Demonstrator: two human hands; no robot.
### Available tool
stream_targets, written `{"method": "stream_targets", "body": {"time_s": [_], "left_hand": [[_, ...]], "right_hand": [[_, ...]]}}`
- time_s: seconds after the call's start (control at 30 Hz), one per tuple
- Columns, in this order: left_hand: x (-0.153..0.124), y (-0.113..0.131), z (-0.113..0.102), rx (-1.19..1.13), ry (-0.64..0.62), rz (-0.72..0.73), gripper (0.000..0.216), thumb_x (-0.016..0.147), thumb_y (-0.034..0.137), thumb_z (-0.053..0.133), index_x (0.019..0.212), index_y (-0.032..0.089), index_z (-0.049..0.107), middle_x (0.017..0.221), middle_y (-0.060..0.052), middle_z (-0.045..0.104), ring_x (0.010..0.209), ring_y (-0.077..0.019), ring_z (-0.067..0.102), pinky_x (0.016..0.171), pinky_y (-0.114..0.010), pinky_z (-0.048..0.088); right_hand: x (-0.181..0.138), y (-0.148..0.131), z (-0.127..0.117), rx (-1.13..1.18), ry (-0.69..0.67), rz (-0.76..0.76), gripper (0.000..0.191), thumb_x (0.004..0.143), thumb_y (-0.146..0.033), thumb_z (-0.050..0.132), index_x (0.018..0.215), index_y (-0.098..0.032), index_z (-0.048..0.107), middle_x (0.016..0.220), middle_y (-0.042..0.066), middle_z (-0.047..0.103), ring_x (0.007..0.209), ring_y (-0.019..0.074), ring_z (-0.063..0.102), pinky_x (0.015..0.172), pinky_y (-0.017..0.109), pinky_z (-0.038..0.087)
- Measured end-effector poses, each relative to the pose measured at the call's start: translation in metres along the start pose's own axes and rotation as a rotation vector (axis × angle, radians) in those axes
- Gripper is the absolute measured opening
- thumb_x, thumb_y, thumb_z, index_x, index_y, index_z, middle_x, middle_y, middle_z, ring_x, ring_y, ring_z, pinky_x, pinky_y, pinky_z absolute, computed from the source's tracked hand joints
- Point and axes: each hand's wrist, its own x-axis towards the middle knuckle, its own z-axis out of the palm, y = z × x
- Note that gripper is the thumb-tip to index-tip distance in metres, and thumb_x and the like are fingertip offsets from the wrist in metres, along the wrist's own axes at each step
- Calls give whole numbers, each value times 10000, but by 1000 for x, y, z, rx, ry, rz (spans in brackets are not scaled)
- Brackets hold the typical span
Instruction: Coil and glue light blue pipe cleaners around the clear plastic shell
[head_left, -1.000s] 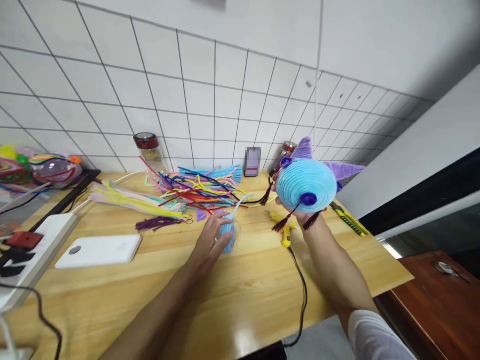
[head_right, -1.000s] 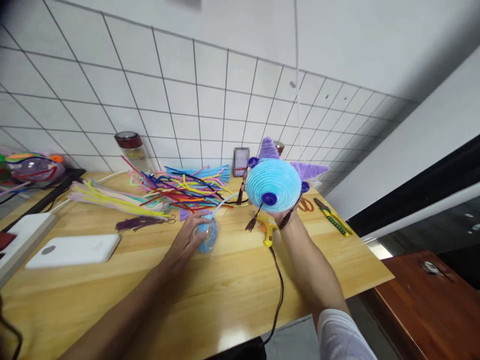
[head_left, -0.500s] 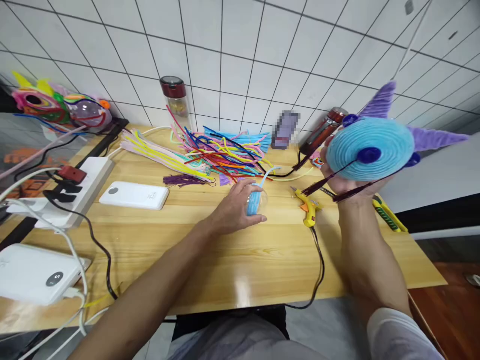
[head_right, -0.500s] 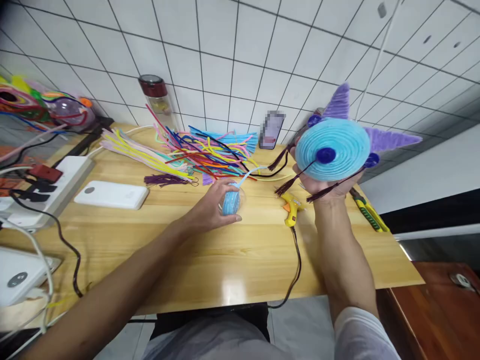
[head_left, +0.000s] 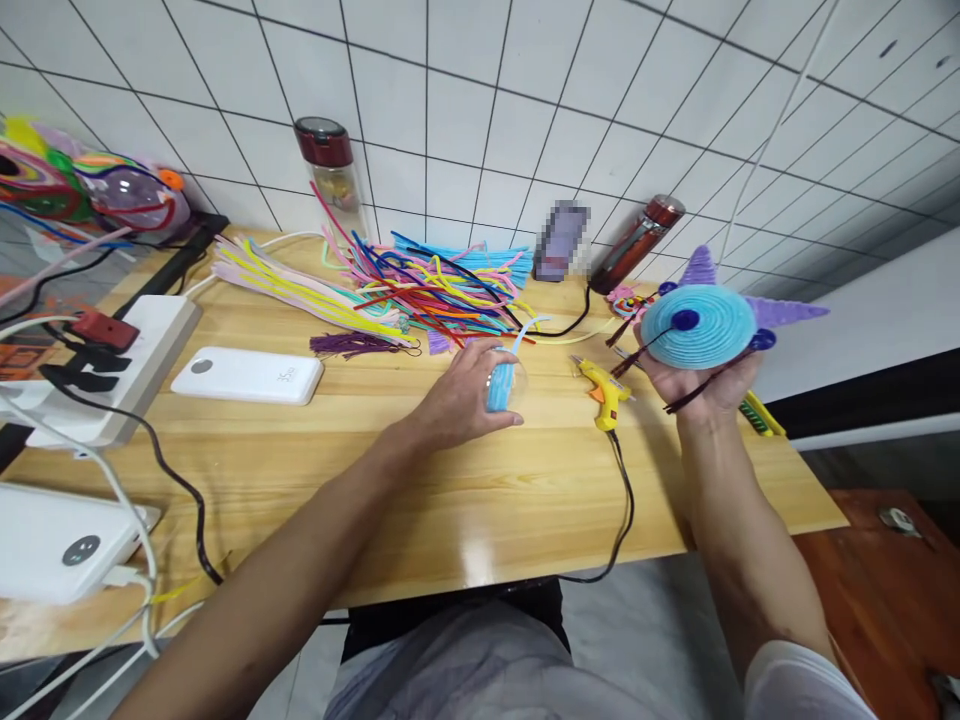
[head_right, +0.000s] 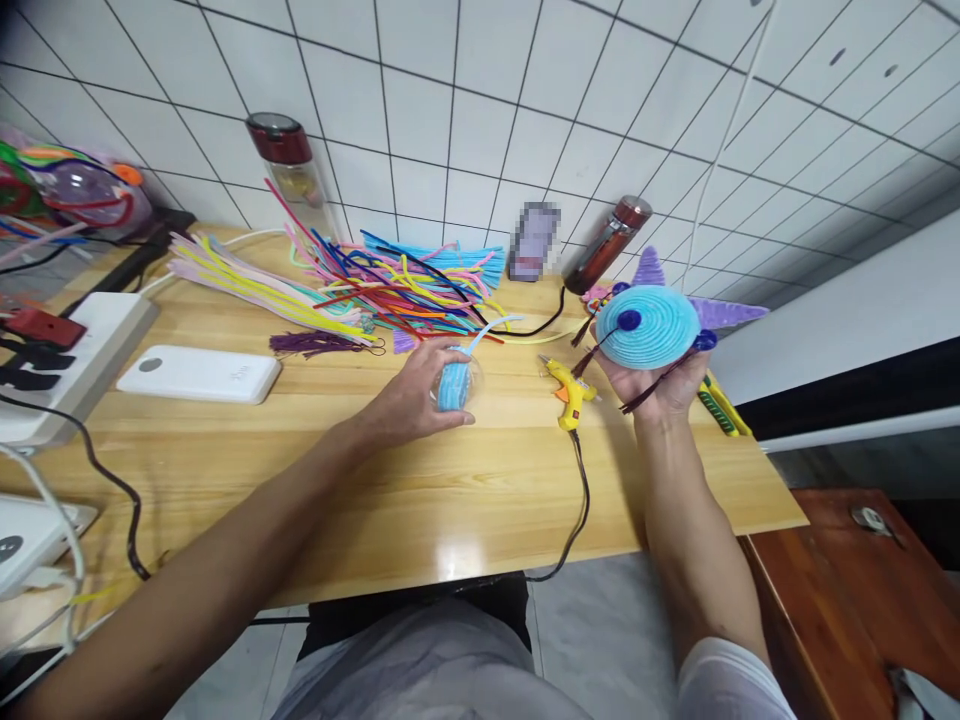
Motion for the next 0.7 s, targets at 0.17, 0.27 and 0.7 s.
{"method": "stream_targets", "body": {"time_s": [0.17,0.27,0.7], "left_hand": [[0,-2,1,41,-3,-3,825,743,376,1036,1444,233,626,1607,-188,552,1540,-403,550,1302,-612,483],[0,-3,2,54,2,16,879,703,407,1069,1436,222,622,1574,-187,572,1524,-402,564,1295,-611,495],[1,-15,3,103,-32,24,1133,532,425,1141,1503,271,579,1622,-196,523,1567,-458,525,1302,-699,480]], "right_hand": [[0,1,-12,77,-17,36,525,960,-599,633,1305,-234,788,1439,193,805,1402,353,751,977,600,652],[3,0,-20,34,-37,55,505,970,-642,605,1231,-254,798,1461,158,801,1392,334,759,1005,587,636],[2,7,-27,-137,-229,-8,785,654,-616,1011,1336,-370,709,1435,33,801,1499,376,658,1177,651,633]]}}
